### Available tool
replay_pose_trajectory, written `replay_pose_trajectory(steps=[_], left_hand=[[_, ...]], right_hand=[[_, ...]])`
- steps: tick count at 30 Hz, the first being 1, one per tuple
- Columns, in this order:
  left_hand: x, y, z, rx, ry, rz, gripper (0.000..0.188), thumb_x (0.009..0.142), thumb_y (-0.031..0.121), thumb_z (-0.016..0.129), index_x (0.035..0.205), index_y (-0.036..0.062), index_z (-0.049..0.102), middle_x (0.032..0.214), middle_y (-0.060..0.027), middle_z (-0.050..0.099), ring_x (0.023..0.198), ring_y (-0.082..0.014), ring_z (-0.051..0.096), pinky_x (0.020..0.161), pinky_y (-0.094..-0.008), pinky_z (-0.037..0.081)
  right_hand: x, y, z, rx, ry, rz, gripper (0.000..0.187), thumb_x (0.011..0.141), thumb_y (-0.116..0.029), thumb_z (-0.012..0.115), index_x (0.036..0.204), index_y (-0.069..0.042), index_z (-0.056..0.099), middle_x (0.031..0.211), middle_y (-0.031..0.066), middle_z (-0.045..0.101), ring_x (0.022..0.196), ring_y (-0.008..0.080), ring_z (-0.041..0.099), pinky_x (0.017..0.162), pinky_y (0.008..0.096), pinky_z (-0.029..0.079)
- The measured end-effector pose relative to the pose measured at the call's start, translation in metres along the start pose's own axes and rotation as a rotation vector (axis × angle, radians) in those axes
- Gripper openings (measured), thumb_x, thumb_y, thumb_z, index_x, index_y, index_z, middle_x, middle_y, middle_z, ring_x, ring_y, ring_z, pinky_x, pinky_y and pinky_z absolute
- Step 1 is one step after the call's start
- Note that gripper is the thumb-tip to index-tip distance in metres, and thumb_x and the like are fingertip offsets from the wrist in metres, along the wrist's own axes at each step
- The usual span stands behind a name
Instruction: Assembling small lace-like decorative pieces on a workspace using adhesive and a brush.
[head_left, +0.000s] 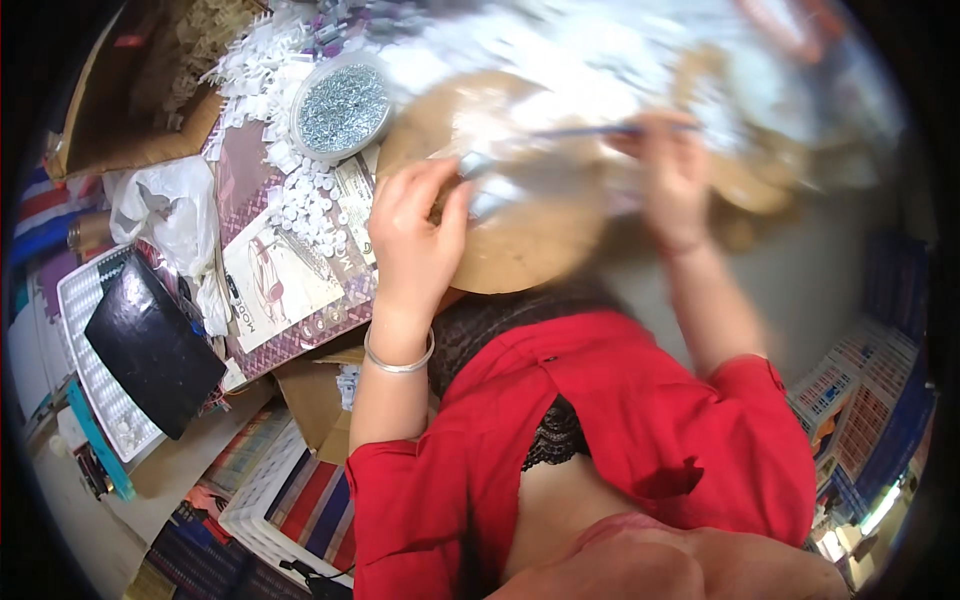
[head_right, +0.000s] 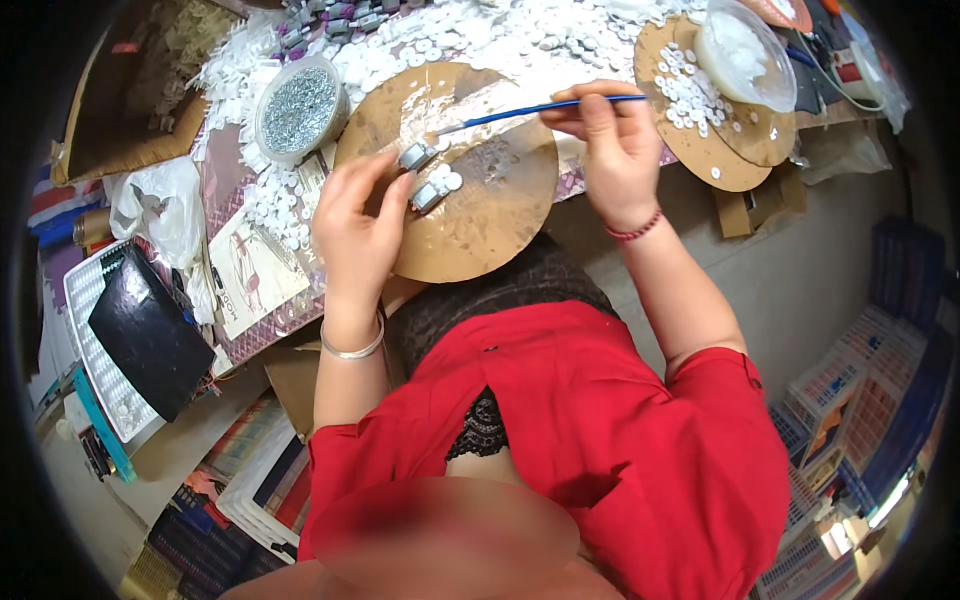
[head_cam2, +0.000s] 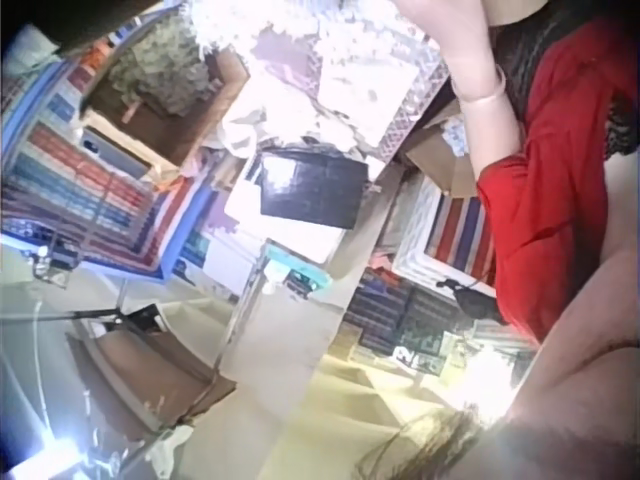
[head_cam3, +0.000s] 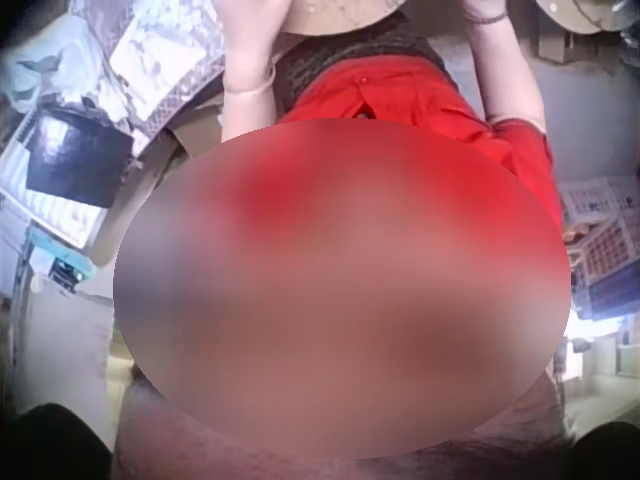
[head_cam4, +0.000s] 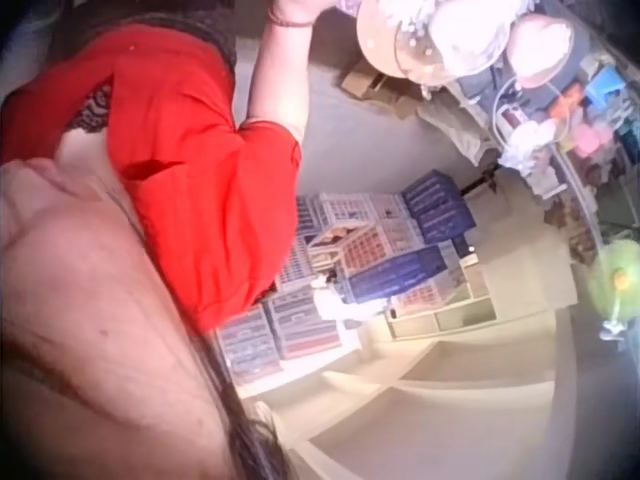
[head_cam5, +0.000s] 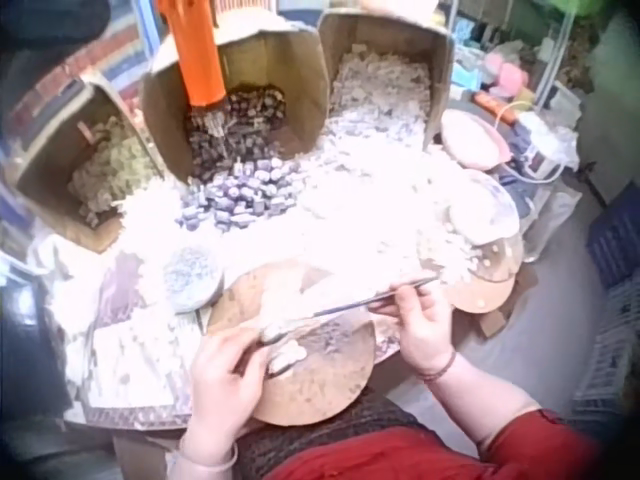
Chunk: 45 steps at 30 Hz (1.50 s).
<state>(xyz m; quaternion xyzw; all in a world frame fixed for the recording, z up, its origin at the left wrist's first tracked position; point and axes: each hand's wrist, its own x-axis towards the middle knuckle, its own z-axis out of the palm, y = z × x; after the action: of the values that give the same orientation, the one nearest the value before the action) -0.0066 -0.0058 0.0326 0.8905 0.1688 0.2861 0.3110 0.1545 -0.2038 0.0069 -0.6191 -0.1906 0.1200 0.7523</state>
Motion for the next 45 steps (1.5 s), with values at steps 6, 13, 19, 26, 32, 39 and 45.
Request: replay_pose_trajectory(steps=[6, 13, 19, 26, 32, 39, 45], left_hand=[[0.005, -0.012, 0.009, 0.043, -0.084, 0.067, 0.015, 0.077, 0.002, 0.074, 0.091, 0.0022, 0.071, 0.093, -0.0117, 0.071, 0.086, -0.0284, 0.066, 0.077, -0.0359, 0.052], [0.013, -0.011, 0.000, -0.014, -0.136, 0.023, 0.014, 0.078, 0.000, 0.073, 0.091, 0.0010, 0.068, 0.093, -0.0123, 0.070, 0.086, -0.0292, 0.065, 0.077, -0.0360, 0.051], [0.010, -0.018, 0.000, 0.017, -0.134, 0.025, 0.015, 0.078, 0.000, 0.073, 0.092, 0.0008, 0.067, 0.095, -0.0125, 0.070, 0.087, -0.0297, 0.065, 0.077, -0.0365, 0.051], [0.015, -0.014, -0.002, -0.027, -0.152, 0.046, 0.017, 0.078, 0.000, 0.073, 0.094, 0.0009, 0.069, 0.098, -0.0133, 0.070, 0.090, -0.0304, 0.065, 0.080, -0.0365, 0.051], [0.028, -0.009, -0.022, -0.102, 0.061, 0.034, 0.025, 0.079, -0.001, 0.074, 0.104, 0.0011, 0.071, 0.102, -0.0124, 0.071, 0.093, -0.0264, 0.067, 0.081, -0.0344, 0.053], [-0.008, -0.002, -0.013, -1.052, -0.173, -0.701, 0.028, 0.085, -0.004, 0.072, 0.112, -0.0047, 0.068, 0.100, -0.0087, 0.070, 0.085, -0.0100, 0.065, 0.079, -0.0240, 0.054], [0.001, -0.012, -0.003, -0.394, 0.030, -0.298, 0.036, 0.078, 0.001, 0.079, 0.112, -0.0050, 0.067, 0.102, -0.0098, 0.067, 0.092, -0.0176, 0.067, 0.081, -0.0283, 0.055]], right_hand=[[0.011, -0.024, -0.030, -0.437, 0.249, -0.260, 0.018, 0.103, -0.014, 0.052, 0.103, 0.002, 0.060, 0.095, 0.0127, 0.069, 0.087, 0.0201, 0.069, 0.081, 0.0324, 0.058], [0.035, -0.085, -0.195, -1.351, 0.559, -0.473, 0.019, 0.091, -0.016, 0.072, 0.105, -0.005, 0.069, 0.101, 0.0097, 0.068, 0.092, 0.0205, 0.066, 0.083, 0.0343, 0.052], [0.067, -0.063, -0.039, -0.983, 0.087, -0.703, 0.017, 0.082, 0.000, 0.072, 0.099, -0.003, 0.071, 0.092, 0.0110, 0.068, 0.082, 0.0253, 0.066, 0.074, 0.0341, 0.053], [0.212, -0.013, 0.045, -1.580, -0.136, -0.362, 0.017, 0.084, -0.020, 0.064, 0.090, -0.007, 0.072, 0.091, 0.0154, 0.070, 0.085, 0.0323, 0.069, 0.074, 0.0409, 0.053], [0.139, -0.044, 0.055, -0.967, -0.709, -0.150, 0.014, 0.087, -0.013, 0.064, 0.094, -0.001, 0.067, 0.086, 0.0108, 0.071, 0.076, 0.0179, 0.068, 0.070, 0.0313, 0.053], [0.036, -0.042, 0.068, -0.607, -0.897, -0.464, 0.027, 0.083, -0.013, 0.074, 0.107, -0.005, 0.065, 0.090, 0.0119, 0.066, 0.079, 0.0263, 0.066, 0.068, 0.0326, 0.053], [0.060, -0.013, 0.079, -0.772, -0.847, -0.575, 0.026, 0.077, -0.016, 0.076, 0.101, -0.008, 0.068, 0.094, 0.0101, 0.064, 0.090, 0.0314, 0.063, 0.077, 0.0388, 0.052]])
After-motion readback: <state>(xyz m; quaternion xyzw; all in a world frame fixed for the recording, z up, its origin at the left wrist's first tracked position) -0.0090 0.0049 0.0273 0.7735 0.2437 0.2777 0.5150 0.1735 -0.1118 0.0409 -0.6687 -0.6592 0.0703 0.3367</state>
